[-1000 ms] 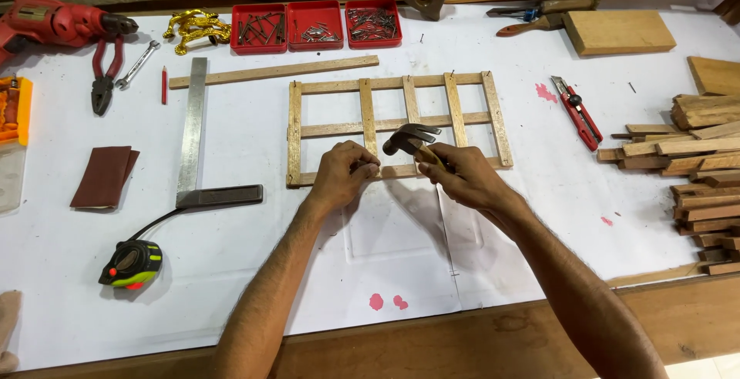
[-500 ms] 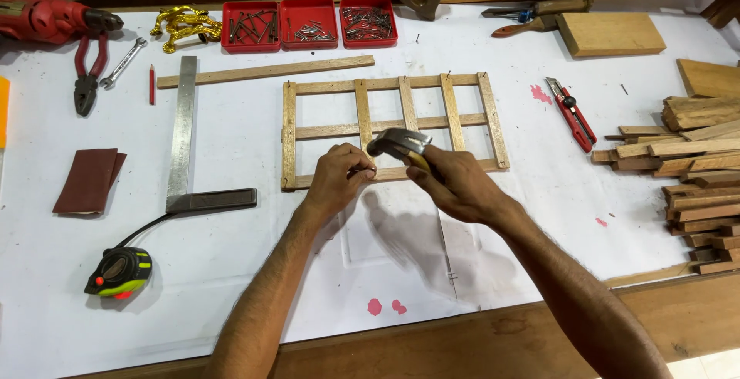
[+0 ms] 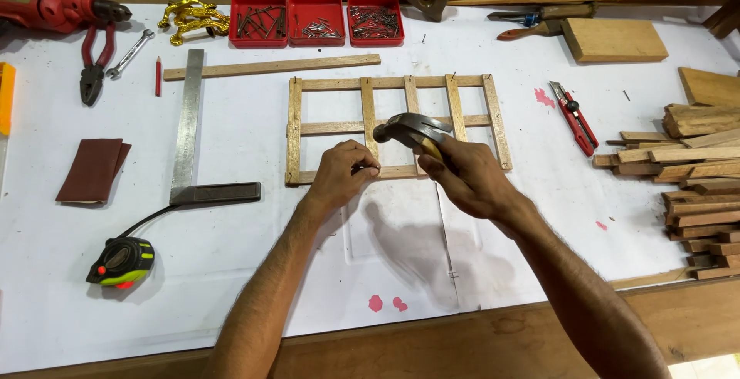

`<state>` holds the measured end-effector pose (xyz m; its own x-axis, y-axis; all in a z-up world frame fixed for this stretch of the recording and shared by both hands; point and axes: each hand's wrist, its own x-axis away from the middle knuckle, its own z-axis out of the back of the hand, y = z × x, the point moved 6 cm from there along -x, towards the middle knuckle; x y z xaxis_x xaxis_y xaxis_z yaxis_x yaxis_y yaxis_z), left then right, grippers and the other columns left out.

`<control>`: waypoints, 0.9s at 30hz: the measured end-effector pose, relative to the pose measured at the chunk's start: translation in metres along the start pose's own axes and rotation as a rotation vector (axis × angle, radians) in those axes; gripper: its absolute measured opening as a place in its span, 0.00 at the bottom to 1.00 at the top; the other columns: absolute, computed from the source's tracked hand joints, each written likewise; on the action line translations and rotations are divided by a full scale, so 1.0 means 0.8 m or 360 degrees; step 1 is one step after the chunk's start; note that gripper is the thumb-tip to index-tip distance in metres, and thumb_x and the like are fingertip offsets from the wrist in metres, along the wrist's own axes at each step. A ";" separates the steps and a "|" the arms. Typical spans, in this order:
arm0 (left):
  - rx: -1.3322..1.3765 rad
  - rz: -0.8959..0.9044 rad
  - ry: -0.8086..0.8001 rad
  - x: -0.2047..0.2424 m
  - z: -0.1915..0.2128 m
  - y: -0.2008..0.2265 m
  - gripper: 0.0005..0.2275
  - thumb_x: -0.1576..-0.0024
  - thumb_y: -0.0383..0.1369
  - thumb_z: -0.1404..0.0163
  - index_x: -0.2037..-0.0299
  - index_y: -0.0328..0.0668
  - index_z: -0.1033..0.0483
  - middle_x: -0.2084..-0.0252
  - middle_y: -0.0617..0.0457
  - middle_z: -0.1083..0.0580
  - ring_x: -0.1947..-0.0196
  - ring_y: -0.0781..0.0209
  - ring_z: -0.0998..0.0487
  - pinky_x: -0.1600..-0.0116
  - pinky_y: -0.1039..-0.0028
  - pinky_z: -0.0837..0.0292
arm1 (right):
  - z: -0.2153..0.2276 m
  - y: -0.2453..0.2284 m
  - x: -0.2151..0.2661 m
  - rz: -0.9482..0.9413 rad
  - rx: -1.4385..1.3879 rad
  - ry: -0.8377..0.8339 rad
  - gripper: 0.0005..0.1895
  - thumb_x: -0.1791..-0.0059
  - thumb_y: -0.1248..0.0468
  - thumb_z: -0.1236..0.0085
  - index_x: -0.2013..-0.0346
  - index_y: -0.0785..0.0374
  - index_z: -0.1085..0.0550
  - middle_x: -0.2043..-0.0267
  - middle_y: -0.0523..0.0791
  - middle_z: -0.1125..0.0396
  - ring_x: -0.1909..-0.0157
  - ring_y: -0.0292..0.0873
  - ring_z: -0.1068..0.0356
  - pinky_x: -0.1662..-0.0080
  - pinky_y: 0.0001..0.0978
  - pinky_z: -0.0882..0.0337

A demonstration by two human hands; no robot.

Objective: The person sands thin wooden slats with a sanding block, positions them across a rectangular wooden frame, and hammers nails to fasten the slats, forming a lattice grid. They check alignment with a try square and measure the frame with a tape measure.

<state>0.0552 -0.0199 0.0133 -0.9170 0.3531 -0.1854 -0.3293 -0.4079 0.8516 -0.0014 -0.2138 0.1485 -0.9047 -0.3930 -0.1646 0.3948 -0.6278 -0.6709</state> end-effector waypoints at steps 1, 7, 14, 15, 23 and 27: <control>0.0000 0.0000 0.0003 0.000 0.001 0.001 0.03 0.47 0.29 0.38 0.66 0.41 0.17 0.60 0.54 0.23 0.60 0.63 0.20 0.54 0.73 0.19 | -0.012 0.016 0.002 0.0002 0.0001 -0.0001 0.18 0.44 0.52 0.55 0.54 0.65 0.27 0.75 0.48 0.30 0.74 0.43 0.29 0.70 0.43 0.30; -0.0038 -0.0046 0.0029 -0.004 0.000 -0.007 0.08 0.51 0.30 0.35 0.65 0.38 0.19 0.62 0.53 0.23 0.61 0.61 0.20 0.54 0.72 0.20 | -0.071 0.067 0.009 -0.0216 0.0169 -0.0366 0.18 0.44 0.52 0.54 0.57 0.63 0.26 0.78 0.48 0.31 0.76 0.45 0.32 0.69 0.43 0.31; -0.0064 0.0037 -0.0103 -0.002 0.000 -0.003 0.11 0.51 0.29 0.34 0.61 0.41 0.20 0.60 0.53 0.25 0.61 0.65 0.21 0.51 0.74 0.20 | -0.033 0.050 0.005 -0.0341 0.0091 -0.0238 0.19 0.44 0.51 0.55 0.56 0.63 0.24 0.76 0.45 0.30 0.75 0.40 0.30 0.70 0.41 0.30; -0.0134 0.0073 -0.0166 -0.001 0.000 -0.001 0.15 0.55 0.29 0.32 0.59 0.42 0.22 0.60 0.53 0.26 0.63 0.64 0.23 0.52 0.74 0.20 | -0.023 0.040 0.003 -0.0290 0.0111 -0.0176 0.19 0.44 0.52 0.55 0.55 0.63 0.24 0.76 0.44 0.29 0.74 0.39 0.30 0.70 0.40 0.30; -0.0071 0.0044 -0.0118 -0.003 -0.003 -0.008 0.23 0.54 0.29 0.33 0.50 0.42 0.31 0.58 0.55 0.26 0.62 0.66 0.26 0.52 0.74 0.21 | -0.034 0.035 0.010 -0.0245 -0.0217 0.0038 0.16 0.43 0.56 0.56 0.56 0.65 0.26 0.76 0.41 0.32 0.77 0.34 0.35 0.74 0.33 0.32; -0.0101 0.0167 -0.0132 -0.009 -0.008 -0.018 0.27 0.56 0.27 0.33 0.47 0.43 0.33 0.58 0.57 0.25 0.61 0.67 0.27 0.52 0.75 0.22 | -0.093 0.091 0.013 -0.0434 -0.0002 -0.0231 0.20 0.41 0.52 0.55 0.65 0.66 0.27 0.81 0.45 0.35 0.79 0.38 0.38 0.75 0.37 0.38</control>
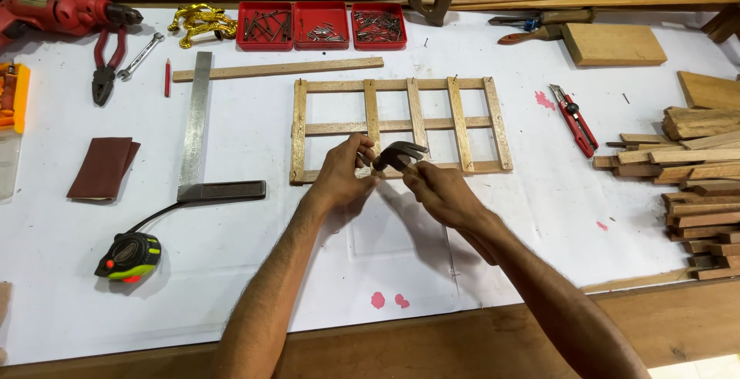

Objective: The person sands thin wooden slats with a sanding block, positions them across a rectangular wooden frame, and hammers nails to fasten the slats, forming a lattice grid. They check alignment with a try square and measure the frame with a tape measure.

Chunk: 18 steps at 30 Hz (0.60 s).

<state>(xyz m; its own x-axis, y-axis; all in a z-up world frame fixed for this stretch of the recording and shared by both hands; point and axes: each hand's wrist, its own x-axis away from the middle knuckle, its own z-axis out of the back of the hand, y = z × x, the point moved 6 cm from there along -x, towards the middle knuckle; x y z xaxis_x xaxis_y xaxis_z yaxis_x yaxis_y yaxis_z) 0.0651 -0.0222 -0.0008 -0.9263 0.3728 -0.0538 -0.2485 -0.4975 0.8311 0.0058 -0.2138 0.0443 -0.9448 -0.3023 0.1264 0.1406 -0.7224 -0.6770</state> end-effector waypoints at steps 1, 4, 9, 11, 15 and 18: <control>-0.0001 -0.0002 0.0004 0.001 0.001 0.002 0.27 0.56 0.27 0.33 0.47 0.43 0.33 0.58 0.57 0.25 0.61 0.67 0.27 0.52 0.75 0.22 | 0.008 -0.009 0.001 0.0004 0.0002 0.0001 0.20 0.41 0.52 0.55 0.65 0.66 0.27 0.81 0.45 0.35 0.79 0.38 0.38 0.75 0.37 0.38; 0.0025 0.0002 0.0009 0.003 0.006 0.005 0.27 0.56 0.26 0.33 0.48 0.43 0.33 0.58 0.56 0.26 0.61 0.68 0.26 0.50 0.75 0.21 | 0.027 -0.021 0.005 -0.0279 -0.0053 -0.0074 0.20 0.42 0.49 0.56 0.64 0.62 0.26 0.81 0.43 0.35 0.81 0.39 0.40 0.76 0.37 0.39; 0.0030 -0.0156 0.0013 0.005 0.004 0.003 0.26 0.55 0.27 0.34 0.48 0.41 0.33 0.59 0.55 0.27 0.62 0.66 0.27 0.52 0.74 0.21 | 0.093 -0.078 0.024 0.0091 -0.0233 0.0252 0.17 0.43 0.54 0.55 0.65 0.64 0.28 0.79 0.41 0.35 0.79 0.33 0.39 0.76 0.35 0.36; 0.0061 -0.0110 0.0002 0.005 0.005 0.005 0.26 0.56 0.28 0.34 0.48 0.41 0.33 0.59 0.55 0.27 0.62 0.66 0.27 0.52 0.74 0.21 | 0.095 -0.091 0.030 0.0059 -0.0280 0.0283 0.15 0.43 0.55 0.55 0.63 0.63 0.27 0.79 0.41 0.35 0.80 0.34 0.39 0.75 0.36 0.36; 0.0044 -0.0083 0.0001 0.004 0.006 0.005 0.27 0.57 0.28 0.33 0.48 0.41 0.32 0.59 0.55 0.26 0.62 0.66 0.27 0.52 0.75 0.21 | 0.044 -0.040 0.014 0.0020 -0.0114 0.0246 0.17 0.42 0.54 0.53 0.62 0.65 0.26 0.76 0.42 0.31 0.76 0.37 0.35 0.73 0.39 0.33; 0.0066 0.0044 0.0014 0.006 0.006 0.003 0.27 0.58 0.27 0.32 0.48 0.42 0.31 0.59 0.57 0.25 0.61 0.67 0.26 0.51 0.75 0.22 | 0.003 -0.006 -0.001 -0.0093 0.0113 -0.0008 0.19 0.42 0.52 0.56 0.58 0.64 0.25 0.79 0.45 0.31 0.79 0.41 0.32 0.72 0.40 0.33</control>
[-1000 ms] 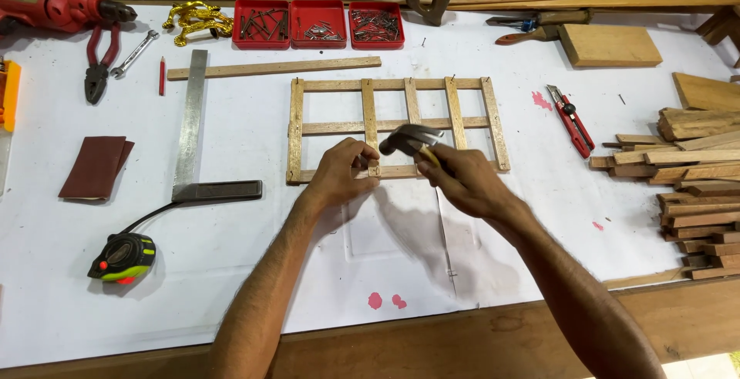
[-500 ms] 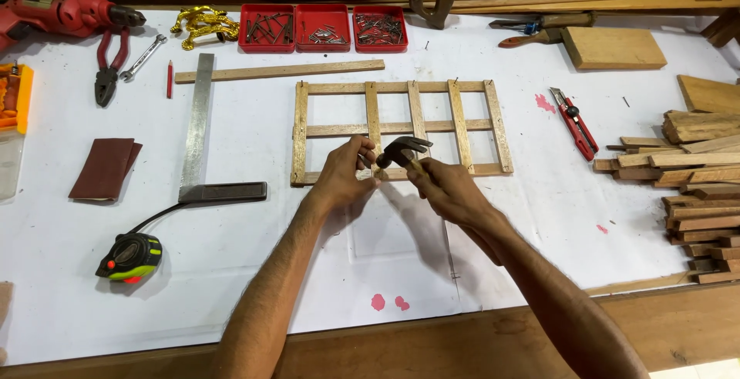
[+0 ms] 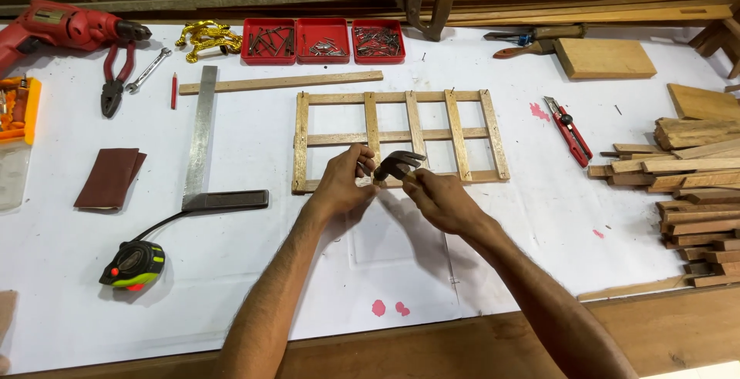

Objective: The person sands thin wooden slats with a sanding block, positions them across a rectangular wooden frame, and hammers nails to fasten the slats, forming a lattice grid. They check alignment with a try square and measure the frame with a tape measure.

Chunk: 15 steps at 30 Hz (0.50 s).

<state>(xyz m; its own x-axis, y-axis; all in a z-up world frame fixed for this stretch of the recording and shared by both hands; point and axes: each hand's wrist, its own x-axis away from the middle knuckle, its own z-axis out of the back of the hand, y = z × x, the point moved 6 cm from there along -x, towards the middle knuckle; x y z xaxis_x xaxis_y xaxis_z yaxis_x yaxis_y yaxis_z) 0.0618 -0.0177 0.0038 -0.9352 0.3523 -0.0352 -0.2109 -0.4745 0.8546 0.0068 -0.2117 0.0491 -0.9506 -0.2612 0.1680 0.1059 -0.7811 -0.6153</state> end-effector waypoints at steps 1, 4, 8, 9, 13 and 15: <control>-0.0004 -0.0006 0.0001 -0.001 0.000 -0.001 0.27 0.58 0.27 0.32 0.48 0.42 0.31 0.59 0.57 0.25 0.61 0.67 0.26 0.51 0.75 0.22 | 0.007 -0.004 0.001 0.0003 0.0000 0.0007 0.19 0.42 0.52 0.56 0.58 0.64 0.25 0.79 0.45 0.31 0.79 0.41 0.32 0.72 0.40 0.33; -0.0005 -0.0097 0.0025 -0.003 0.001 0.000 0.27 0.58 0.27 0.32 0.48 0.41 0.31 0.59 0.56 0.25 0.61 0.67 0.25 0.51 0.75 0.21 | 0.026 -0.008 0.008 -0.0038 -0.0034 0.0035 0.19 0.44 0.51 0.55 0.56 0.64 0.25 0.80 0.47 0.31 0.78 0.43 0.33 0.72 0.43 0.35; -0.0033 -0.0034 -0.0042 -0.001 0.001 0.010 0.26 0.57 0.27 0.32 0.48 0.42 0.31 0.58 0.55 0.26 0.60 0.67 0.26 0.50 0.75 0.21 | 0.059 -0.012 0.028 0.0048 -0.0053 0.0167 0.18 0.44 0.52 0.53 0.57 0.62 0.24 0.80 0.45 0.31 0.78 0.42 0.33 0.72 0.42 0.35; -0.0076 -0.0003 -0.0052 0.001 0.002 0.015 0.26 0.56 0.27 0.33 0.48 0.41 0.31 0.58 0.55 0.26 0.61 0.66 0.27 0.51 0.74 0.22 | 0.068 -0.011 0.036 0.0027 -0.0021 0.0212 0.18 0.44 0.52 0.53 0.58 0.62 0.24 0.80 0.47 0.32 0.78 0.43 0.35 0.72 0.44 0.37; -0.0150 -0.0012 -0.0156 -0.003 -0.006 0.038 0.24 0.55 0.27 0.36 0.49 0.41 0.32 0.57 0.52 0.27 0.58 0.62 0.25 0.49 0.70 0.21 | 0.103 0.000 0.062 0.0003 -0.0041 0.0295 0.17 0.44 0.52 0.51 0.60 0.63 0.25 0.79 0.46 0.32 0.78 0.43 0.34 0.71 0.42 0.35; -0.0901 -0.0231 -0.0140 -0.010 -0.024 0.059 0.19 0.47 0.28 0.40 0.46 0.43 0.29 0.55 0.50 0.25 0.51 0.54 0.27 0.45 0.62 0.27 | 0.123 0.007 0.081 0.0056 -0.0040 0.0419 0.16 0.45 0.53 0.48 0.59 0.63 0.24 0.78 0.46 0.31 0.77 0.45 0.34 0.70 0.42 0.35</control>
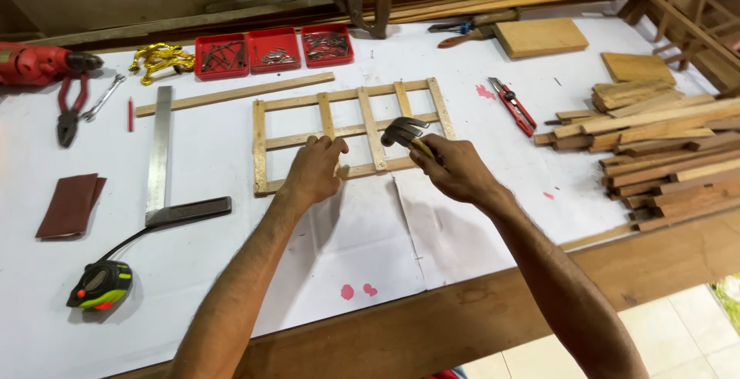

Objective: The person sands thin wooden slats with a sanding block, positions them across a rectangular wooden frame, and hammers nails to fasten the slats, forming a lattice grid. They check alignment with a try square and measure the frame with a tape measure.

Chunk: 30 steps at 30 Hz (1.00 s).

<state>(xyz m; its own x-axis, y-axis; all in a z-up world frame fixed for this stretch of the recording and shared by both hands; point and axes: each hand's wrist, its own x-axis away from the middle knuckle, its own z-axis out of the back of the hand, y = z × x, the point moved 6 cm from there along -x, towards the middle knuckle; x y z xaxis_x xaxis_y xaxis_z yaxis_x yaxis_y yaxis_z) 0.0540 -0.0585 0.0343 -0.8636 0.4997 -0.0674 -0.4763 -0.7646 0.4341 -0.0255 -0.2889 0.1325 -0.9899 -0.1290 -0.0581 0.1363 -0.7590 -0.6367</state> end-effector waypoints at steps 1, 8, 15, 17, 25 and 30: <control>-0.0003 -0.0030 -0.0023 -0.004 0.005 0.020 0.19 0.47 0.28 0.40 0.46 0.43 0.29 0.55 0.50 0.25 0.51 0.54 0.27 0.45 0.62 0.27 | 0.006 0.007 0.007 -0.0031 -0.0007 0.0022 0.16 0.45 0.53 0.48 0.59 0.63 0.24 0.78 0.46 0.31 0.77 0.45 0.34 0.70 0.42 0.35; -0.0230 -0.0337 -0.0088 -0.068 -0.002 0.186 0.25 0.49 0.35 0.36 0.42 0.43 0.31 0.50 0.50 0.25 0.46 0.51 0.29 0.41 0.60 0.30 | 0.073 0.092 0.067 -0.0277 -0.0039 0.0229 0.16 0.51 0.53 0.39 0.54 0.60 0.22 0.70 0.48 0.25 0.70 0.47 0.26 0.65 0.42 0.28; 0.0354 -0.0753 -0.0144 -0.118 -0.087 0.344 0.31 0.51 0.35 0.35 0.38 0.41 0.35 0.53 0.48 0.23 0.51 0.47 0.26 0.49 0.57 0.27 | 0.135 0.218 0.153 -0.0552 0.0123 0.0508 0.19 0.56 0.56 0.36 0.54 0.62 0.23 0.63 0.50 0.24 0.61 0.51 0.24 0.58 0.44 0.26; 0.0336 -0.0832 -0.0226 -0.129 -0.119 0.375 0.30 0.51 0.33 0.37 0.38 0.42 0.34 0.52 0.48 0.22 0.52 0.47 0.26 0.49 0.57 0.27 | 0.140 0.250 0.173 -0.0629 0.0131 0.0549 0.19 0.55 0.56 0.36 0.54 0.62 0.23 0.62 0.50 0.24 0.60 0.52 0.24 0.57 0.45 0.26; 0.0366 -0.1096 -0.0130 -0.153 -0.213 0.416 0.23 0.53 0.25 0.41 0.46 0.37 0.28 0.51 0.43 0.24 0.51 0.43 0.26 0.47 0.58 0.26 | 0.136 0.312 0.207 -0.0469 0.0448 0.0746 0.14 0.55 0.58 0.36 0.59 0.63 0.23 0.61 0.48 0.31 0.55 0.50 0.31 0.54 0.43 0.28; 0.0469 -0.0980 -0.0057 -0.157 -0.211 0.412 0.18 0.50 0.22 0.47 0.47 0.37 0.26 0.51 0.45 0.24 0.50 0.44 0.27 0.45 0.59 0.26 | 0.132 0.312 0.201 -0.0456 0.0538 0.0744 0.15 0.54 0.57 0.35 0.61 0.65 0.25 0.62 0.47 0.34 0.56 0.49 0.33 0.53 0.44 0.29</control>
<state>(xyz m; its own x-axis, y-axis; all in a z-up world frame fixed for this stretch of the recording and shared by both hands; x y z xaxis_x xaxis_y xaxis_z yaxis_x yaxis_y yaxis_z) -0.0225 -0.4423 0.0341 -0.4411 0.8251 -0.3530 -0.8097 -0.1963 0.5531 -0.1463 -0.5665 0.0452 -0.8906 0.3427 -0.2991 -0.2073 -0.8911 -0.4037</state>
